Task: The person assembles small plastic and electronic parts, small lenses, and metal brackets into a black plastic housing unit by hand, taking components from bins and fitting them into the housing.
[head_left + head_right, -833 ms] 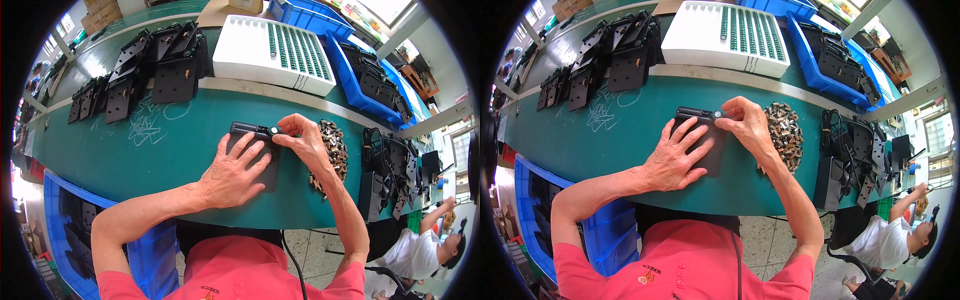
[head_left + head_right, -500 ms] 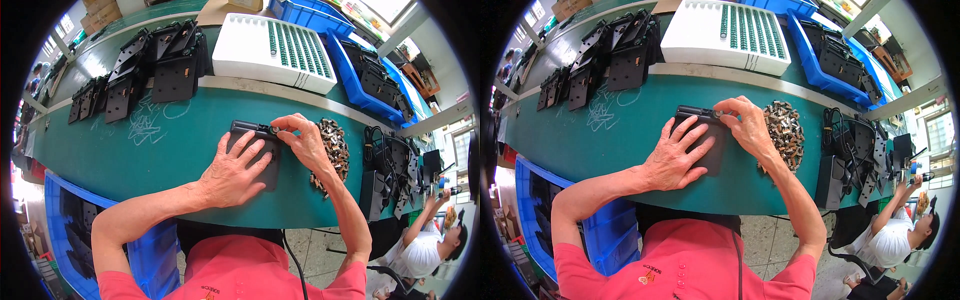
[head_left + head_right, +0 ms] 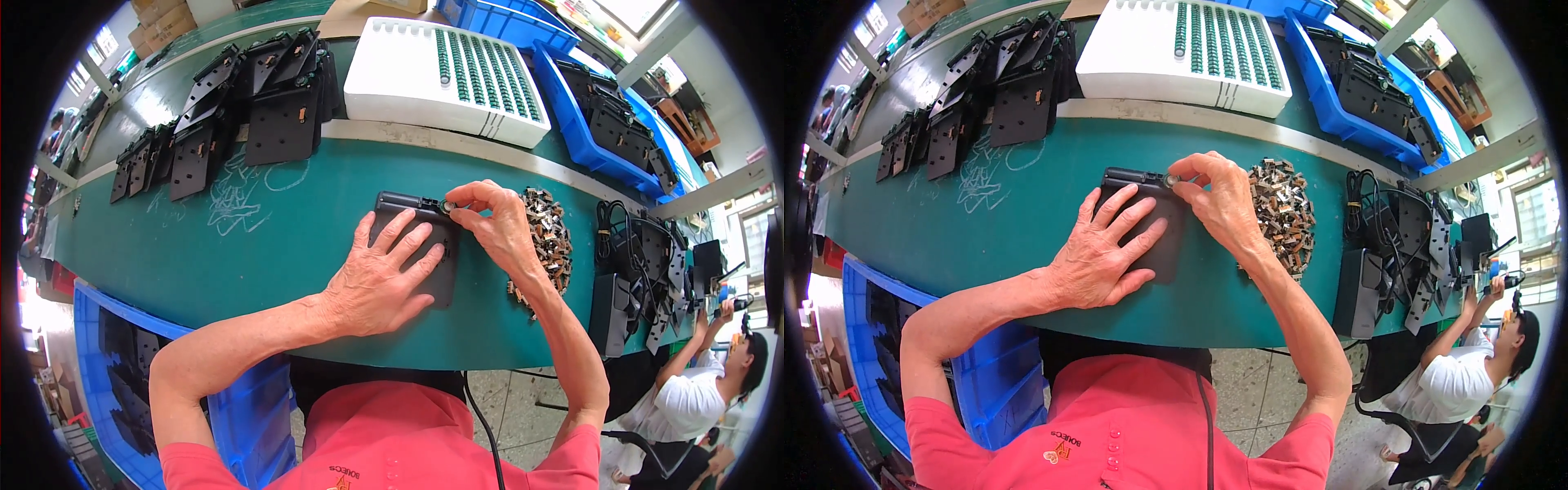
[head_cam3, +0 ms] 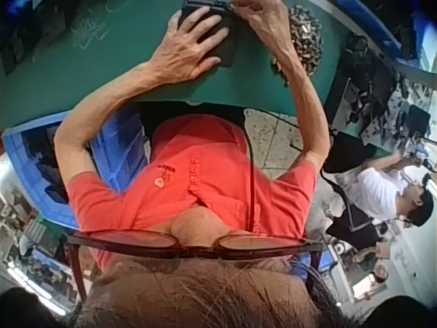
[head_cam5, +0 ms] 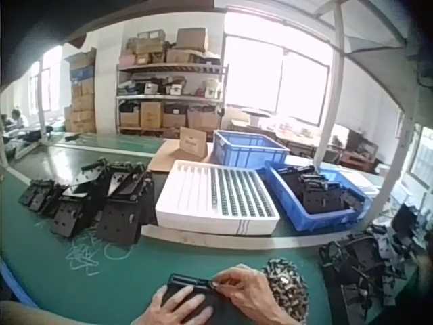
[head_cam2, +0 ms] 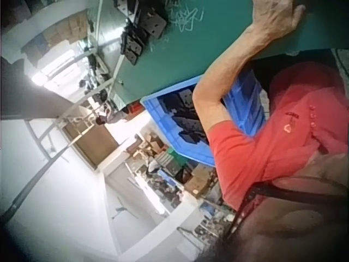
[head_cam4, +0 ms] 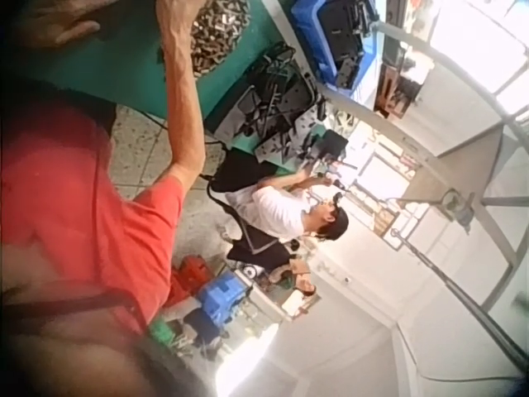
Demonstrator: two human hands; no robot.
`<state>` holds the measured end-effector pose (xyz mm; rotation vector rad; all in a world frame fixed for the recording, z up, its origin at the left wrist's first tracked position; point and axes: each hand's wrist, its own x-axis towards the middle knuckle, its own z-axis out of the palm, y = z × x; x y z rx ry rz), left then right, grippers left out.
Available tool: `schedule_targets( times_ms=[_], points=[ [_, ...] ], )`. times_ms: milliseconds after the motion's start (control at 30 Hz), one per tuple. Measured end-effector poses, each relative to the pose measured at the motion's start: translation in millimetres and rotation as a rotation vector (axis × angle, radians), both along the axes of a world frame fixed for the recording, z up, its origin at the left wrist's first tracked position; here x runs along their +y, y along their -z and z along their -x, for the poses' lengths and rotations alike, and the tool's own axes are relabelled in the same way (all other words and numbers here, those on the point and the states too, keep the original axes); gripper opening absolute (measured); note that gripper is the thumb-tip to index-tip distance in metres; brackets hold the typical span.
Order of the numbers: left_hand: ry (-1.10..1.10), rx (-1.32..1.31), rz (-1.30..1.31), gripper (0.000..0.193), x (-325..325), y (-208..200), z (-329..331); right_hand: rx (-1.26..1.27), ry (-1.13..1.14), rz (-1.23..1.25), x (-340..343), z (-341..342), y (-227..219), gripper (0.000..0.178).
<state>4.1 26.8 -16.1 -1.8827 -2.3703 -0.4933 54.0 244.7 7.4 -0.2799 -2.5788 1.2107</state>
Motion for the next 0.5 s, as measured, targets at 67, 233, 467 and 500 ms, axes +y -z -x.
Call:
schedule_targets(
  times_ms=[67,233,467,500],
  points=[
    [0.004,-0.007,-0.017,0.063,0.1,-1.1,0.0,-0.021,0.004,0.024,0.4,-0.9,-1.2,0.022],
    [-0.001,-0.014,-0.006,0.062,-0.1,-0.2,-0.4,0.01,0.031,0.037,8.2,-7.9,-5.3,0.025],
    [0.001,0.037,-0.06,0.065,1.5,-0.3,-1.8,-0.016,0.054,0.034,8.3,-13.6,-5.8,0.025],
    [0.004,0.038,-0.062,0.065,2.8,-1.2,-3.2,-0.008,0.031,0.007,6.6,-14.3,-5.7,0.024]
  ],
)
